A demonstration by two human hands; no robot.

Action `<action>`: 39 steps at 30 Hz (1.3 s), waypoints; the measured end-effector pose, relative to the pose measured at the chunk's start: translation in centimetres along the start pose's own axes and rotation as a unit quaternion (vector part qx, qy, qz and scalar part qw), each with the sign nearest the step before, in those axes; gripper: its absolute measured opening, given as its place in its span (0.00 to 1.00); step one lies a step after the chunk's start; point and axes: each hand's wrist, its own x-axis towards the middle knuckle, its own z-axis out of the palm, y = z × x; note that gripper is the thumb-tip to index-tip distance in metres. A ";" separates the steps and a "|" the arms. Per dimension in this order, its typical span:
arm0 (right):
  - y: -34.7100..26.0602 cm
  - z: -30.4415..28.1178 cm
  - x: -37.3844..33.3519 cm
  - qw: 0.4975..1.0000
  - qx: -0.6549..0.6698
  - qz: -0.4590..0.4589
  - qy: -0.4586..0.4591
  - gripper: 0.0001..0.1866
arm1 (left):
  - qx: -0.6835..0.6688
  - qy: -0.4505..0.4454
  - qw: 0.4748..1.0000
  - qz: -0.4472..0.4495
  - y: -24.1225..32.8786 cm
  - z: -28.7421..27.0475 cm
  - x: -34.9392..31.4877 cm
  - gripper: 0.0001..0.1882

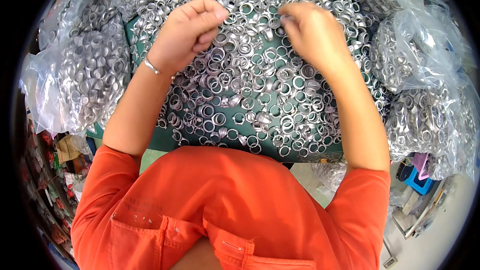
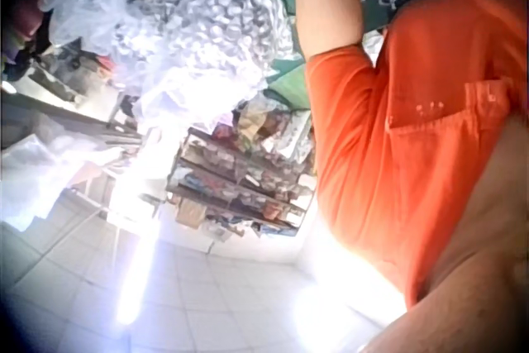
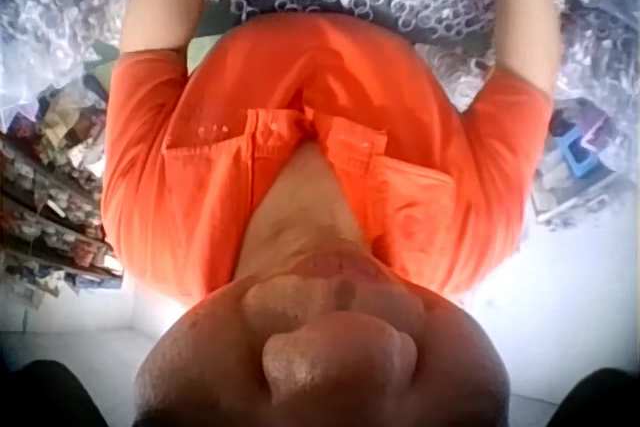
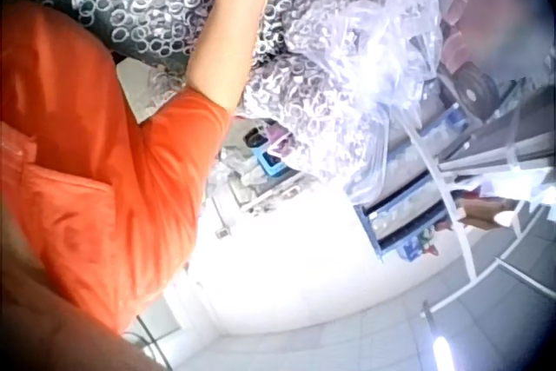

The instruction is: The person sorts through a large pile of metal eyelets on a workbench, picking them up by hand and placing them into plastic bags.

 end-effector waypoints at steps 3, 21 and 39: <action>-3.9 -0.2 -3.0 0.987 0.083 -0.059 -0.128 0.07 | 0.398 -0.041 0.890 0.218 -1.2 1.2 -1.7 0.04; -6.4 1.9 -5.8 0.995 -0.010 0.087 -0.049 0.09 | 0.489 0.010 0.849 0.201 -3.0 0.7 -7.8 0.09; -6.8 -0.6 -10.6 0.978 0.156 0.117 -0.077 0.04 | 0.630 -0.159 0.714 0.261 -5.7 6.5 -5.4 0.02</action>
